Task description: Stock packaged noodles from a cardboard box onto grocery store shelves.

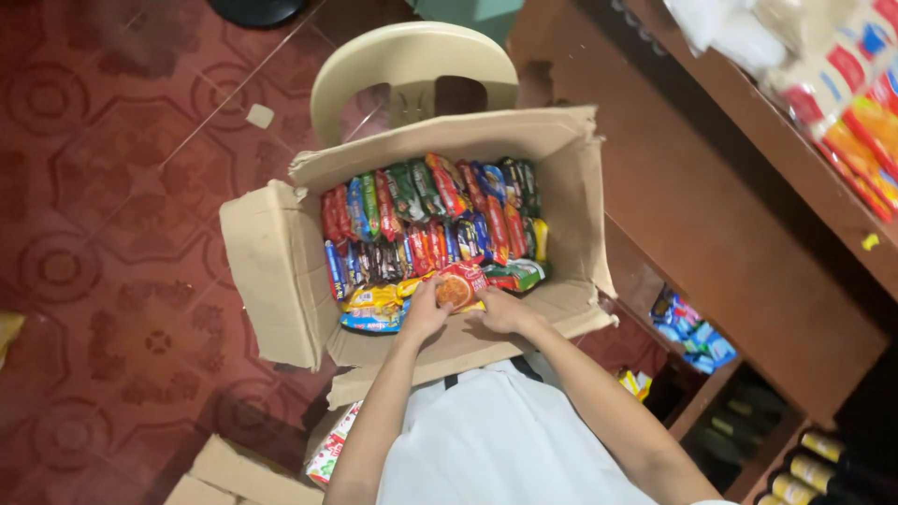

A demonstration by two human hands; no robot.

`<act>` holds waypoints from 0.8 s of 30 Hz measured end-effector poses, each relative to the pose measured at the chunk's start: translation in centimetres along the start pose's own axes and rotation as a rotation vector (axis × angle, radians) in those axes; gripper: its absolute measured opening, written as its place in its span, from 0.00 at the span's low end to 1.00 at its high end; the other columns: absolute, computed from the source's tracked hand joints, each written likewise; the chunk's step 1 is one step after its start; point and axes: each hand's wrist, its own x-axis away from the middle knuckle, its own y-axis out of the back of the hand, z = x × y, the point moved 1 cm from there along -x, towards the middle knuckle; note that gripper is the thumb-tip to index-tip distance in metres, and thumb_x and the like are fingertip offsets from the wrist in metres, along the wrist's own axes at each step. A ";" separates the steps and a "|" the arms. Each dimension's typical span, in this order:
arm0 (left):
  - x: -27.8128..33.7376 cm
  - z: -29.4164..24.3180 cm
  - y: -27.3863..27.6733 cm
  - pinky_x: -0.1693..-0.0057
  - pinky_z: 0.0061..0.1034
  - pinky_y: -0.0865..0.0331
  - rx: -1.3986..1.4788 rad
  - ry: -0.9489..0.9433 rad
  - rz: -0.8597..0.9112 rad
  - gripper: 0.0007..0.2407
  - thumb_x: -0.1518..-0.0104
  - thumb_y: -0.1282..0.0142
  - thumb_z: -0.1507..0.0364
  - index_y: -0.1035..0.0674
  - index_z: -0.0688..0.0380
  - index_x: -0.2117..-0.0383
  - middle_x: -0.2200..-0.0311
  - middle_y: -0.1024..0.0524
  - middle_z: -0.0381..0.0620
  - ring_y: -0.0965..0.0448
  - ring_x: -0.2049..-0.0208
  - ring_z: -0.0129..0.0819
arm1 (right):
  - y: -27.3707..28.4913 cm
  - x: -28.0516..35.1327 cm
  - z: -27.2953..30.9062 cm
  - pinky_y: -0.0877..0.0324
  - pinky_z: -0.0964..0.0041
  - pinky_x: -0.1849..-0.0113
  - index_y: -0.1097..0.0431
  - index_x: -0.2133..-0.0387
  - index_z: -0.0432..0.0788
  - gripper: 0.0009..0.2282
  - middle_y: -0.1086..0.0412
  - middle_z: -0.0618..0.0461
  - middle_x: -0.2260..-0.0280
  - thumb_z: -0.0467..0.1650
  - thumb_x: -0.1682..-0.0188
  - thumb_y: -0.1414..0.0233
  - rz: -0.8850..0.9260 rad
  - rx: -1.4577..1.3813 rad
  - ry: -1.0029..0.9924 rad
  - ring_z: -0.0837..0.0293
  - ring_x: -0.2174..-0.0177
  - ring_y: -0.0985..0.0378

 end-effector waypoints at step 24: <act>-2.7 -6.9 3.5 0.33 0.39 0.41 -0.068 0.183 0.019 0.27 0.46 0.38 0.70 0.34 0.62 0.38 0.39 0.35 0.60 0.36 0.37 0.55 | 10.3 -15.5 2.7 0.35 0.41 0.44 0.22 0.54 0.57 0.13 0.48 0.42 0.37 0.37 0.53 0.44 -0.075 0.170 -0.218 0.39 0.41 0.37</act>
